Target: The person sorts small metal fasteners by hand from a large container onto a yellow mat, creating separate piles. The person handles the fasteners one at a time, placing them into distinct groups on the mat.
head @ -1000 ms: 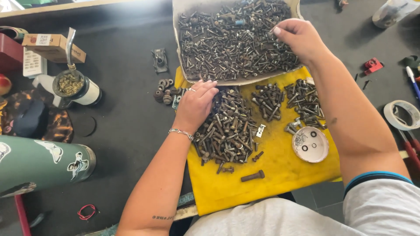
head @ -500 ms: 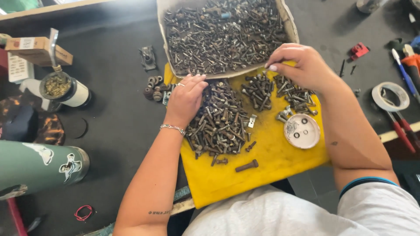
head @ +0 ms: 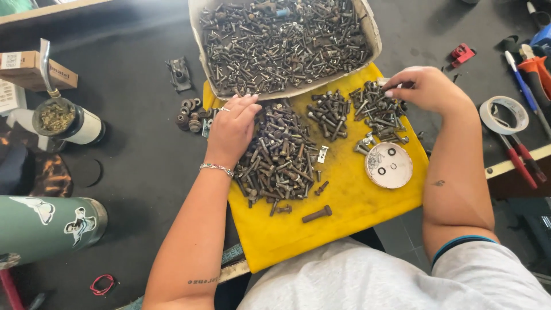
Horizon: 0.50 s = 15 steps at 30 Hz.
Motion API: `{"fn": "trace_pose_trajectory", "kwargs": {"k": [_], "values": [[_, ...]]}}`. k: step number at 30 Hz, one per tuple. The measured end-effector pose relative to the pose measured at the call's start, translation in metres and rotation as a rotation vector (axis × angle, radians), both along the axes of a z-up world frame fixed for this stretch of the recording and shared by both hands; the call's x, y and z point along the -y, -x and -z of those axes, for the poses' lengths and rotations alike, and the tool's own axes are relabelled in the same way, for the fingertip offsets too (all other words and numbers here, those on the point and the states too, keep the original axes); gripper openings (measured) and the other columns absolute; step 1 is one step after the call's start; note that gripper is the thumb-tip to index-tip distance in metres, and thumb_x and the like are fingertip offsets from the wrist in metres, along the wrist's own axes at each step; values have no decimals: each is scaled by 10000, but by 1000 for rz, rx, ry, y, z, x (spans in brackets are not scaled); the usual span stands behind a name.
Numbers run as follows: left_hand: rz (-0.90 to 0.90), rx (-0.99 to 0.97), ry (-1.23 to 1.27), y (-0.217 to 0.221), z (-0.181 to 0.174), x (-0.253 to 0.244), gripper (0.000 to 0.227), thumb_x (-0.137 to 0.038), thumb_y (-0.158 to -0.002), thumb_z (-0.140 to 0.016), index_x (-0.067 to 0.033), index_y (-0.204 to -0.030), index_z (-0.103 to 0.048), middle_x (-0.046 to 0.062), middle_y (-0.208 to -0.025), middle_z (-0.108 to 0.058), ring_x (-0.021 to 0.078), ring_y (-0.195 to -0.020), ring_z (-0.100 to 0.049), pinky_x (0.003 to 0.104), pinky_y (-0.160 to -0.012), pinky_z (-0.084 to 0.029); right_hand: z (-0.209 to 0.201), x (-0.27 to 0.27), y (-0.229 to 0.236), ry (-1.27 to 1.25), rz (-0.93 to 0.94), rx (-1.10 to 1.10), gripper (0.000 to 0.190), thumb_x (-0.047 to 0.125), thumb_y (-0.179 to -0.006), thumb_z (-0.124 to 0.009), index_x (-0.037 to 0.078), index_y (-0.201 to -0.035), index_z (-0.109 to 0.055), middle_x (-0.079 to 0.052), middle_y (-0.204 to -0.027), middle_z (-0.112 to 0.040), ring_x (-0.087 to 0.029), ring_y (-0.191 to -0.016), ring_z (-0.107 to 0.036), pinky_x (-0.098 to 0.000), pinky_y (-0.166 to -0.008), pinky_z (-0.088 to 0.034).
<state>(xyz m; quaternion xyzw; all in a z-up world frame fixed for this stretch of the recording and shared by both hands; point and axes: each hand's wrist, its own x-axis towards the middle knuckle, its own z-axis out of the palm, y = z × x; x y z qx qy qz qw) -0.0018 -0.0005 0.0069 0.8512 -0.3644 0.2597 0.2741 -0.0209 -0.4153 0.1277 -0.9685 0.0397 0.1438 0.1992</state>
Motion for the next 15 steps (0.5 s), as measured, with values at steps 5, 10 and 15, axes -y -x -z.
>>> {"fn": "trace_pose_trajectory", "kwargs": {"k": [5, 10, 15], "values": [[-12, 2, -4, 1, -2, 1, 240, 134, -903, -664, 11, -1098, -727, 180, -1251, -727, 341, -1140, -698, 494, -1103, -517, 41, 40, -9, -214, -75, 442, 88, 80, -1091, -711, 80, -1153, -774, -51, -1052, -673, -146, -787, -532, -300, -725, -437], [-20, 9, -9, 1, -3, 1, 241, 131, -904, -670, 0, -1099, -721, 174, -1257, -724, 333, -1145, -697, 492, -1106, -519, 57, 28, -21, -265, -220, 693, 128, -21, -1089, -761, -11, -1216, -766, -154, -1117, -682, -195, -879, -593, -317, -813, -526], [-19, 2, -24, 1, -2, 0, 229, 114, -922, -669, -4, -1113, -717, 171, -1271, -715, 332, -1160, -687, 498, -1107, -514, 46, -5, -18, -94, -271, 682, 399, 114, -1036, -720, -27, -1402, -647, -225, -1375, -621, -382, -1298, -525, -532, -1095, -400]]}}
